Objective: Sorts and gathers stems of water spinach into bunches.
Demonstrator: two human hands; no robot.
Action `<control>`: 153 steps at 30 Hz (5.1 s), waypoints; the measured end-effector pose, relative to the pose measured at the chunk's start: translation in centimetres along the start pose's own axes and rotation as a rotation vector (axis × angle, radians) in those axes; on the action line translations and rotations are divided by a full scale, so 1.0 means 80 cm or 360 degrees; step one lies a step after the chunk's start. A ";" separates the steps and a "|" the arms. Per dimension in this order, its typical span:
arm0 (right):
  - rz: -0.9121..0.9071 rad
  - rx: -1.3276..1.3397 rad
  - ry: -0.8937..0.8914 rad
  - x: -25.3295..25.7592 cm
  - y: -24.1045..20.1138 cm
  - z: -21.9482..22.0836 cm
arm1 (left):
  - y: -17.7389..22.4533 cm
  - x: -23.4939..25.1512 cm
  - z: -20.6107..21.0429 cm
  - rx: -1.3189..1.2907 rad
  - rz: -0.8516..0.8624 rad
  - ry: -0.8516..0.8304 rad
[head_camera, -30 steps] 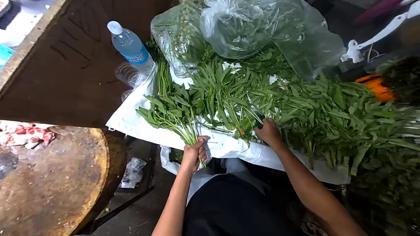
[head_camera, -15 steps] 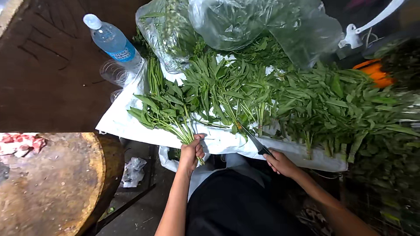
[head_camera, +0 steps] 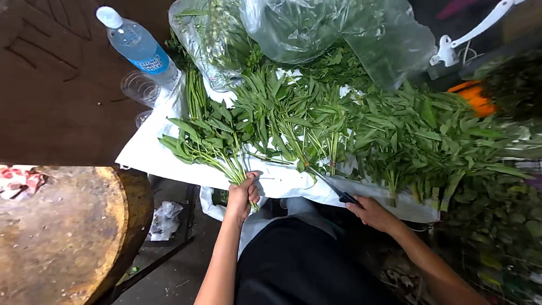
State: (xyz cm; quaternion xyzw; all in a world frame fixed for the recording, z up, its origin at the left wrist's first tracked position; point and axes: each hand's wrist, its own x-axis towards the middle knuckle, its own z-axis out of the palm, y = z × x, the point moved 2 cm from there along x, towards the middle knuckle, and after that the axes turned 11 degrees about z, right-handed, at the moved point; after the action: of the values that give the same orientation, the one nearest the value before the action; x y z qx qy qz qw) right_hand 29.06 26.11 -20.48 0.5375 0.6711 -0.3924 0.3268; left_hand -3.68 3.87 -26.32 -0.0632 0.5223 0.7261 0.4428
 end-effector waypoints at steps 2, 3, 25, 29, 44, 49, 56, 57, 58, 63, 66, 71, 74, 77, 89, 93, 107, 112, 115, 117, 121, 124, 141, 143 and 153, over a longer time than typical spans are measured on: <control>-0.0123 0.0158 0.0279 0.002 -0.010 -0.014 | 0.001 -0.001 -0.001 0.0002 0.0013 0.0005; -0.0148 0.0214 0.0430 0.011 -0.021 -0.023 | 0.001 -0.001 -0.001 0.0008 0.0021 0.0009; -0.0333 -0.0028 0.0913 0.142 -0.232 -0.025 | 0.015 -0.037 0.010 -0.0165 0.0093 -0.0040; -0.0314 -0.0217 0.0725 0.149 -0.229 -0.044 | 0.013 -0.035 0.008 -0.0172 0.0104 -0.0027; -0.0944 0.1638 0.0104 0.096 -0.247 -0.076 | 0.032 -0.029 0.017 -0.0191 0.0153 -0.0061; -0.0842 0.1878 0.0256 0.118 -0.218 -0.085 | 0.027 -0.031 0.005 -0.0203 0.0172 -0.0058; -0.0483 0.0683 0.1018 0.088 -0.224 -0.075 | 0.031 -0.035 -0.001 -0.0171 0.0199 -0.0093; -0.0583 0.0647 0.0952 0.082 -0.237 -0.062 | 0.030 -0.035 -0.002 -0.0171 0.0208 -0.0106; -0.0646 0.0564 0.0823 0.081 -0.252 -0.048 | 0.031 -0.036 -0.001 -0.0165 0.0222 -0.0116; -0.0392 -0.0051 0.0490 0.116 -0.303 0.011 | 0.056 -0.054 0.013 -0.0124 0.0350 -0.0221; -0.0289 -0.0121 0.0576 0.124 -0.307 0.016 | 0.071 -0.062 0.014 -0.0157 0.0403 -0.0233; -0.0469 0.0520 0.0554 0.103 -0.285 -0.026 | 0.077 -0.063 0.001 -0.0173 0.0422 -0.0166; -0.0692 0.0942 0.0724 0.060 -0.268 -0.065 | 0.074 -0.062 -0.005 -0.0201 0.0419 -0.0148; -0.0830 0.1019 0.0896 0.058 -0.248 -0.090 | 0.073 -0.062 -0.003 -0.0189 0.0412 -0.0139; -0.1390 0.1501 0.0629 0.047 -0.225 -0.094 | 0.076 -0.059 0.017 -0.0178 0.0443 -0.0299; -0.1180 0.1690 0.0266 0.054 -0.230 -0.064 | 0.068 -0.050 0.022 -0.0152 0.0414 -0.0289; -0.1418 0.1297 0.0073 0.024 -0.301 0.075 | 0.021 -0.021 0.076 -0.0234 0.0359 0.0080; -0.1373 0.1042 0.0029 0.028 -0.300 0.079 | 0.021 -0.027 0.066 -0.0369 0.0259 0.0097; -0.1617 0.0897 0.0051 0.031 -0.295 0.075 | 0.026 -0.026 0.065 -0.0408 0.0279 0.0152; -0.1756 0.0914 0.0027 0.025 -0.287 0.071 | 0.036 -0.021 0.059 -0.0442 0.0307 0.0214; -0.1301 0.2000 -0.0265 0.030 -0.265 0.041 | 0.057 -0.014 0.032 -0.0604 0.0330 0.0010; -0.0675 0.2157 -0.0382 0.047 -0.264 0.025 | 0.064 -0.025 0.021 -0.0774 0.0314 -0.0209; -0.1491 0.0678 -0.0242 0.003 -0.389 0.057 | 0.055 -0.047 0.005 -0.0917 0.0186 -0.0617; -0.1639 0.0584 -0.0161 0.009 -0.388 0.061 | 0.052 -0.049 0.006 -0.0907 0.0181 -0.0604; -0.0974 0.0529 0.0576 0.024 -0.305 -0.078 | 0.066 -0.043 0.003 -0.0793 0.0427 -0.0440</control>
State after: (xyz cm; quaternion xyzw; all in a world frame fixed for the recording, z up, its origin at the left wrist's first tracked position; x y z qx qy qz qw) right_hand 4.72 29.72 -14.86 0.4187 0.7744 -0.4740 -0.0205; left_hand -5.27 1.73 -20.56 -0.0009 0.2669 0.8854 0.3806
